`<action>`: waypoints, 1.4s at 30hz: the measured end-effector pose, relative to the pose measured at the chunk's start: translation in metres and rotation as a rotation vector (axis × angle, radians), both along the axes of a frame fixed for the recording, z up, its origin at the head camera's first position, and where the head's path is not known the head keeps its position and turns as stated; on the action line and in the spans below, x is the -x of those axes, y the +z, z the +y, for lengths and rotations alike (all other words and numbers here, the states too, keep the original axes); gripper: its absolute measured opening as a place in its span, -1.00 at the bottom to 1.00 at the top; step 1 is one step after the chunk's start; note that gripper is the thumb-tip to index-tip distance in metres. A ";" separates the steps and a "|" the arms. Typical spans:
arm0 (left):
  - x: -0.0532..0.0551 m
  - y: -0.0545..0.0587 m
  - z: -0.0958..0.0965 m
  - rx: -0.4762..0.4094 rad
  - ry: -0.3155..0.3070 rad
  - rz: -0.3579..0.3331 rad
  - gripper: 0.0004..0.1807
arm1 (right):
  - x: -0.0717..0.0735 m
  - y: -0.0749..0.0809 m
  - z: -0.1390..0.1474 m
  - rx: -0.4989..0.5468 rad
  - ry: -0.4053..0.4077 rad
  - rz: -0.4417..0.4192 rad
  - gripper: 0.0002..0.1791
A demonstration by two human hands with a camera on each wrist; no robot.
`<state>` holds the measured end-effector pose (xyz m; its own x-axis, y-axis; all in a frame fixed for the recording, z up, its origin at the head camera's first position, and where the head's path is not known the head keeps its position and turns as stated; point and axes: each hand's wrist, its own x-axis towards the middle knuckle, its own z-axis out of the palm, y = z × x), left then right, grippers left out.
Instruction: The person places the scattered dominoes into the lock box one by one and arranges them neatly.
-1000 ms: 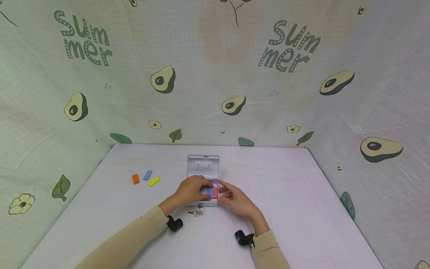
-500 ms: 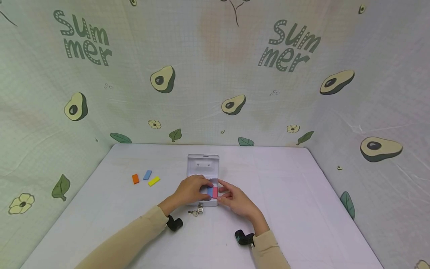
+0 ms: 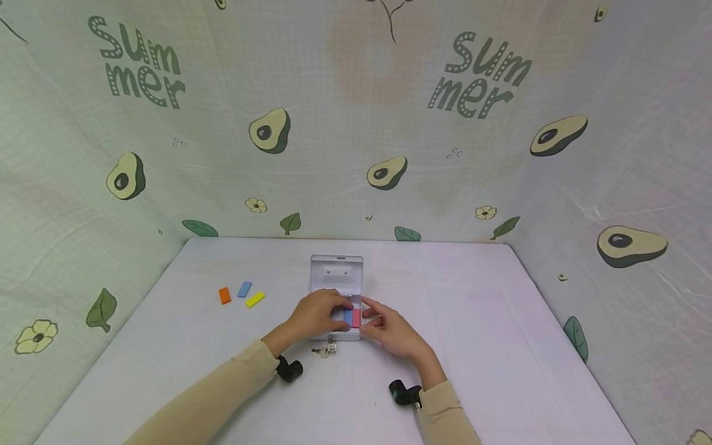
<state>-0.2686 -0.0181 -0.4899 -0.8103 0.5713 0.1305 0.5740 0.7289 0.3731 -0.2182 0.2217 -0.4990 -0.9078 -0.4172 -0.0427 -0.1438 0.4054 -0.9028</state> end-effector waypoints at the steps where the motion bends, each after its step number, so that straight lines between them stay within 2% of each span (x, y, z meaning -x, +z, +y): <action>1: 0.000 0.000 0.000 0.000 -0.001 0.001 -0.57 | 0.000 0.000 0.000 0.003 0.000 -0.001 -0.24; 16: -0.001 0.002 0.001 0.010 0.002 -0.005 -0.54 | -0.001 0.000 0.000 0.019 0.001 -0.008 -0.23; 27: -0.001 0.005 -0.002 -0.008 0.000 -0.045 -0.51 | 0.000 0.000 0.001 0.015 0.004 -0.007 -0.24; 35: -0.002 0.013 -0.011 -0.046 0.000 -0.032 -0.53 | 0.000 0.000 0.000 0.015 0.005 -0.003 -0.24; 42: -0.001 0.021 -0.024 -0.062 0.028 -0.017 -0.53 | 0.000 0.000 0.000 0.003 -0.005 -0.004 -0.24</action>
